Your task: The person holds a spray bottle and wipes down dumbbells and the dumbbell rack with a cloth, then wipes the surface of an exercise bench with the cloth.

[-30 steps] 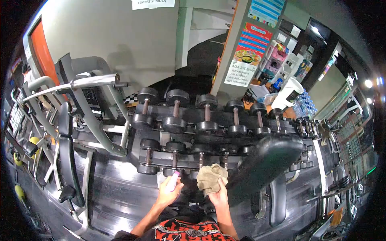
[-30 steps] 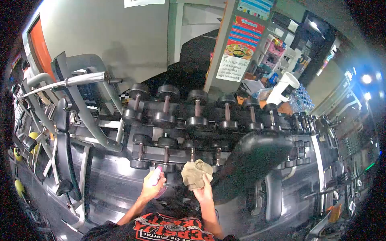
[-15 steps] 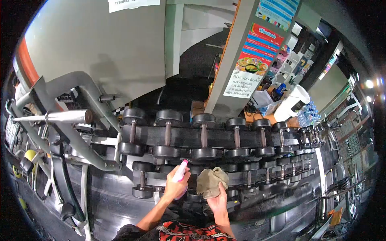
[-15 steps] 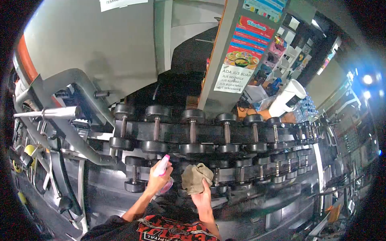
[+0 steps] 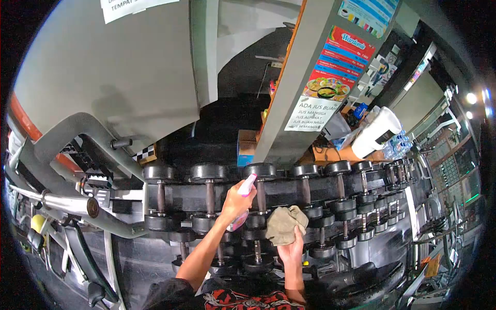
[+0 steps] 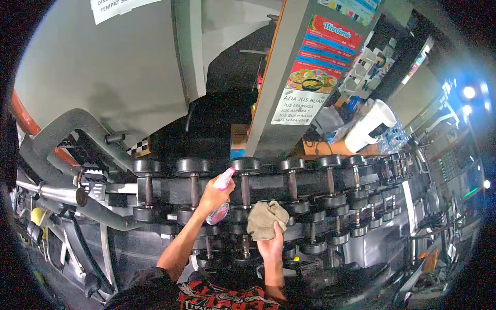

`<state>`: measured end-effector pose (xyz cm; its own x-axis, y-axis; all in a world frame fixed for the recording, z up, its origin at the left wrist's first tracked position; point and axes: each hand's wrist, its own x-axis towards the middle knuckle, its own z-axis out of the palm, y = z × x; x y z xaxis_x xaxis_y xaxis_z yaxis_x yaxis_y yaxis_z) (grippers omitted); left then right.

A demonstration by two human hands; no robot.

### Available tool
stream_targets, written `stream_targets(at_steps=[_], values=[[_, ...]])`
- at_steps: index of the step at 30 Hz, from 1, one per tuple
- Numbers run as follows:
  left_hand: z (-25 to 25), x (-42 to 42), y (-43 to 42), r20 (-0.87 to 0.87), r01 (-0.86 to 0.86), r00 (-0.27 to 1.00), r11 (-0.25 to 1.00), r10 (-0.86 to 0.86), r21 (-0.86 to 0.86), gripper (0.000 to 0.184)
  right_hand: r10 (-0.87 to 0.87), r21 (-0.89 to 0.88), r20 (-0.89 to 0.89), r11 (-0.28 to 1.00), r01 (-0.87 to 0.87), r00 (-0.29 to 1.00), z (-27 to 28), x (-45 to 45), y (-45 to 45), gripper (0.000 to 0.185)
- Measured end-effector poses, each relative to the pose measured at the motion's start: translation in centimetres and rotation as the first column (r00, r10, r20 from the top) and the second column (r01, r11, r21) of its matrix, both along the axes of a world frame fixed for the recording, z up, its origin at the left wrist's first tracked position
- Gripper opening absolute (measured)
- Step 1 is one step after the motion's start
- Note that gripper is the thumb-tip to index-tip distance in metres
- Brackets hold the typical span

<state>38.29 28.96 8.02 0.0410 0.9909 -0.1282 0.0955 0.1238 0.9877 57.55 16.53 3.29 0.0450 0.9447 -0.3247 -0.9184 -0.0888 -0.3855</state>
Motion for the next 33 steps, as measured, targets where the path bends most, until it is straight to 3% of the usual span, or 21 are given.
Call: stream_targets(at_steps=[4, 7, 11, 15, 19, 21, 22, 23, 24, 25, 27, 28, 29, 31, 32, 33], values=[[-2.3, 0.5, 2.0, -0.016, -0.031, 0.999, 0.993, 0.030, -0.111, 0.012, -0.056, 0.033, 0.005, 0.998, 0.056, 0.998, 0.3, 0.3, 2.2, 0.052], [-4.6, 0.6, 3.0, -0.071, -0.025, 0.997, 0.995, 0.018, -0.092, 0.012, -0.090, 0.030, -0.021, 0.995, 0.091, 0.996, 0.1, 1.1, 3.1, 0.051], [-4.4, 0.9, 3.4, -0.082, -0.046, 0.996, 0.994, 0.038, -0.097, 0.011, -0.185, 0.091, 0.092, 0.980, 0.176, 0.979, 0.5, 1.0, 5.5, 0.051], [-6.0, 1.1, 3.9, -0.076, -0.022, 0.997, 0.998, 0.018, -0.050, 0.011, -0.167, 0.159, 0.085, 0.975, 0.152, 0.982, 0.1, 1.2, 8.2, 0.051], [-6.9, 1.2, 3.9, -0.150, -0.032, 0.988, 0.997, 0.042, 0.069, 0.012, -0.248, 0.147, 0.215, 0.964, 0.220, 0.945, 1.0, -0.5, 11.8, 0.047], [-6.1, 1.1, 3.7, -0.144, -0.035, 0.988, 0.996, 0.047, 0.084, 0.012, -0.360, 0.143, 0.531, 0.931, 0.337, 0.767, 0.4, -1.6, 13.8, 0.041], [-5.3, 0.9, 3.3, -0.102, -0.058, 0.993, 0.998, 0.056, -0.013, 0.014, -0.314, 0.163, 0.724, 0.943, 0.291, 0.614, -0.2, -2.1, 14.6, 0.035], [-4.3, 0.8, 2.9, -0.061, -0.075, 0.996, 0.991, 0.069, -0.111, 0.016, -0.354, 0.295, 0.872, 0.931, 0.215, 0.338, -2.3, -2.3, 15.9, 0.039], [-3.5, 0.7, 2.4, -0.064, -0.108, 0.993, 0.989, 0.102, -0.099, 0.014, -0.396, 0.396, 0.918, 0.918, 0.032, -0.004, -1.8, -3.0, 16.5, 0.045], [-3.7, 0.6, 2.1, -0.066, -0.107, 0.993, 0.989, 0.101, -0.099, 0.014, -0.452, 0.417, 0.826, 0.892, -0.175, -0.336, -1.3, -3.8, 17.4, 0.052], [-4.4, 0.5, 0.9, -0.006, -0.180, 0.984, 0.983, 0.180, -0.020, 0.011, -0.524, 0.302, 0.773, 0.800, -0.519, -0.358, -1.5, -5.0, 19.2, 0.060], [-4.9, 0.8, 0.2, 0.013, -0.191, 0.982, 0.980, 0.191, 0.061, 0.010, -0.513, 0.223, 0.710, 0.814, -0.537, -0.482, -1.7, -5.8, 19.1, 0.059], [-4.6, 0.7, -0.6, -0.018, -0.145, 0.989, 0.988, 0.144, -0.055, 0.010, -0.513, 0.222, 0.712, 0.812, -0.540, -0.479, -1.3, -5.7, 18.9, 0.059], [-5.0, 1.2, -2.3, 0.025, -0.160, 0.987, 0.985, 0.159, 0.064, 0.010, -0.467, 0.173, 0.764, 0.814, -0.555, -0.446, -0.7, -4.8, 18.8, 0.058], [-5.3, 1.0, -3.1, 0.065, -0.121, 0.990, 0.992, 0.123, -0.044, 0.010, -0.487, 0.205, 0.757, 0.810, -0.550, -0.435, -1.6, -3.9, 19.0, 0.059], [-5.2, 1.0, -4.0, 0.079, -0.114, 0.990, 0.993, 0.117, -0.041, 0.010, -0.483, 0.201, 0.761, 0.811, -0.550, -0.434, -2.5, -3.5, 19.0, 0.059]])
